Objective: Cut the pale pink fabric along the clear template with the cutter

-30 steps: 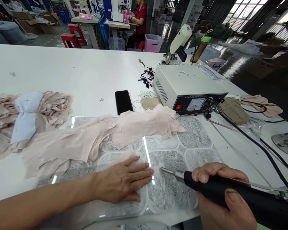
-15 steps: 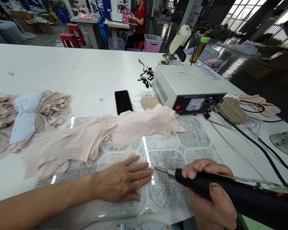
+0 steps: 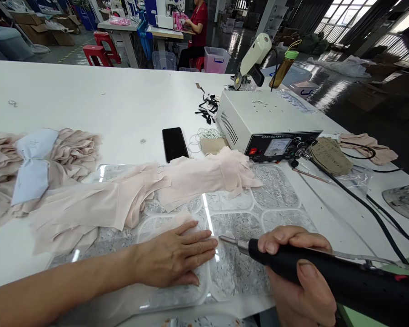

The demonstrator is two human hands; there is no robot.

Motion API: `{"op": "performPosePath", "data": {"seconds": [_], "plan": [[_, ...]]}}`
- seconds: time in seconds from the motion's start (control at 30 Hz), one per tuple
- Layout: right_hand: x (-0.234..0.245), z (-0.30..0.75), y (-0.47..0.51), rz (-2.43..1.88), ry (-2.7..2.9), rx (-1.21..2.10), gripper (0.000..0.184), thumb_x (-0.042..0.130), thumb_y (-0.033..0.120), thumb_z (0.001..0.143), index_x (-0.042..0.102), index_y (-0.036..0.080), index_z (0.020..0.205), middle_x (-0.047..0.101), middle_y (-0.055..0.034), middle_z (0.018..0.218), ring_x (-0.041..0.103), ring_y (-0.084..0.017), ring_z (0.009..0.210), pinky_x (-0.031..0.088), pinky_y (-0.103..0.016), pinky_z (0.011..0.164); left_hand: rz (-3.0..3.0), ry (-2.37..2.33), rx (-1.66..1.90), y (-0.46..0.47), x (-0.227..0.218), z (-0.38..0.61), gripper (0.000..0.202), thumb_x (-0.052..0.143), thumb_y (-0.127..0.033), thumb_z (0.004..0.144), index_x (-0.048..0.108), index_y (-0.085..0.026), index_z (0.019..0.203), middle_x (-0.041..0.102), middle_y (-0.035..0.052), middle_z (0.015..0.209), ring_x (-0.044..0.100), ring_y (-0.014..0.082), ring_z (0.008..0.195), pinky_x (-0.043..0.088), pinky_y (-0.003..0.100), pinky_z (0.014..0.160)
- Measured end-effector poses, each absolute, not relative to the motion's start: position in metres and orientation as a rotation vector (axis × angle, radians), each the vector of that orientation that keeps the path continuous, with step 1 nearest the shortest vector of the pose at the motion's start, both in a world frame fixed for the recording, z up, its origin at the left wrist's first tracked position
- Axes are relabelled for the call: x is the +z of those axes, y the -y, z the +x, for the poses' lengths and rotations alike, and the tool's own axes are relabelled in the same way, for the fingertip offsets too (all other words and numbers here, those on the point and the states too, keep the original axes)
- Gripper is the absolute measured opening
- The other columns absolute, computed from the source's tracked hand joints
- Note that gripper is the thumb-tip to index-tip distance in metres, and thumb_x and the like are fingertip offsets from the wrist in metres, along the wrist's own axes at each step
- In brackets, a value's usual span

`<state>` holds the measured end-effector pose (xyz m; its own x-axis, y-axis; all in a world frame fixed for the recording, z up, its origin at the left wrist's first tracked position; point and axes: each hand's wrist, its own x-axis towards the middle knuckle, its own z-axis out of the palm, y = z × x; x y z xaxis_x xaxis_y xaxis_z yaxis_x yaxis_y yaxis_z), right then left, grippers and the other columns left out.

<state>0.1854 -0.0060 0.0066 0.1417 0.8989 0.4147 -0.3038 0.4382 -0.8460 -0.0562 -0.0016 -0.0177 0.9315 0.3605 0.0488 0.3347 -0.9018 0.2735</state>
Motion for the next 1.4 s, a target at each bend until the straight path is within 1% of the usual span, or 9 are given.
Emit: {"op": "performPosePath", "data": {"seconds": [0.2, 0.33, 0.57, 0.73, 0.83, 1.0, 1.27, 1.4], "plan": [[0.007, 0.191, 0.008, -0.717, 1.095, 0.944, 0.009, 0.058, 0.024, 0.082, 0.059, 0.019, 0.089, 0.056, -0.0002, 0.079, 0.056, -0.012, 0.062, 0.055, -0.032, 0.057, 2.799, -0.523, 0.164, 0.002, -0.017, -0.056, 0.051, 0.036, -0.042, 0.102, 0.038, -0.011, 0.143, 0.039, 0.0108, 0.148, 0.035, 0.0256, 0.139, 0.019, 0.047, 0.119], [0.007, 0.191, 0.009, -0.734, 1.070, 0.954, 0.010, 0.057, 0.025, 0.081, 0.059, 0.019, 0.089, 0.055, -0.0006, 0.079, 0.056, -0.012, 0.061, 0.054, -0.033, 0.056, 2.802, -0.514, 0.122, 0.001, -0.016, -0.056, 0.051, 0.035, -0.041, 0.103, 0.038, -0.009, 0.142, 0.036, 0.0100, 0.150, 0.034, 0.0265, 0.139, 0.018, 0.047, 0.120], [0.010, 0.187, 0.008, -0.734, 1.100, 0.953, 0.008, 0.059, 0.025, 0.082, 0.058, 0.020, 0.087, 0.056, 0.0002, 0.077, 0.055, -0.012, 0.061, 0.054, -0.031, 0.055, 2.783, -0.526, 0.145, 0.001, -0.016, -0.056, 0.051, 0.036, -0.042, 0.102, 0.038, -0.011, 0.143, 0.039, 0.0098, 0.148, 0.033, 0.0251, 0.140, 0.019, 0.046, 0.119], [0.007, 0.189, 0.006, -0.728, 1.125, 0.960, 0.004, 0.059, 0.022, 0.082, 0.057, 0.020, 0.086, 0.056, 0.0000, 0.078, 0.056, -0.013, 0.061, 0.054, -0.032, 0.054, 2.820, -0.515, 0.129, 0.001, -0.018, -0.056, 0.052, 0.034, -0.043, 0.103, 0.036, -0.010, 0.144, 0.035, 0.0089, 0.151, 0.032, 0.0256, 0.141, 0.016, 0.046, 0.120], [0.008, 0.189, 0.007, -0.718, 1.102, 0.949, 0.007, 0.059, 0.025, 0.082, 0.058, 0.020, 0.086, 0.055, -0.0001, 0.076, 0.055, -0.012, 0.060, 0.054, -0.031, 0.053, 2.837, -0.514, 0.110, 0.002, -0.019, -0.056, 0.052, 0.033, -0.042, 0.103, 0.035, -0.010, 0.144, 0.032, 0.0087, 0.152, 0.031, 0.0257, 0.141, 0.014, 0.046, 0.121], [0.014, 0.191, 0.017, -0.787, 1.065, 0.970, 0.009, 0.059, 0.029, 0.082, 0.059, 0.021, 0.087, 0.053, -0.0002, 0.076, 0.053, -0.013, 0.059, 0.053, -0.033, 0.052, 2.838, -0.507, 0.125, 0.002, -0.018, -0.056, 0.052, 0.032, -0.042, 0.103, 0.036, -0.009, 0.143, 0.035, 0.0093, 0.150, 0.033, 0.0257, 0.140, 0.016, 0.047, 0.120], [0.014, 0.191, 0.023, -0.787, 1.059, 0.986, 0.010, 0.058, 0.030, 0.083, 0.058, 0.021, 0.087, 0.052, -0.0005, 0.076, 0.052, -0.013, 0.059, 0.053, -0.033, 0.052, 2.824, -0.514, 0.116, 0.002, -0.019, -0.056, 0.052, 0.031, -0.042, 0.103, 0.035, -0.010, 0.144, 0.035, 0.0090, 0.151, 0.033, 0.0262, 0.140, 0.015, 0.047, 0.120], [0.012, 0.189, 0.022, -0.772, 1.077, 0.999, 0.009, 0.058, 0.029, 0.083, 0.058, 0.021, 0.088, 0.053, -0.0004, 0.077, 0.053, -0.012, 0.061, 0.054, -0.032, 0.053, 2.798, -0.520, 0.124, 0.002, -0.019, -0.056, 0.051, 0.034, -0.042, 0.103, 0.036, -0.011, 0.144, 0.036, 0.0098, 0.150, 0.035, 0.0263, 0.139, 0.018, 0.048, 0.119]]}}
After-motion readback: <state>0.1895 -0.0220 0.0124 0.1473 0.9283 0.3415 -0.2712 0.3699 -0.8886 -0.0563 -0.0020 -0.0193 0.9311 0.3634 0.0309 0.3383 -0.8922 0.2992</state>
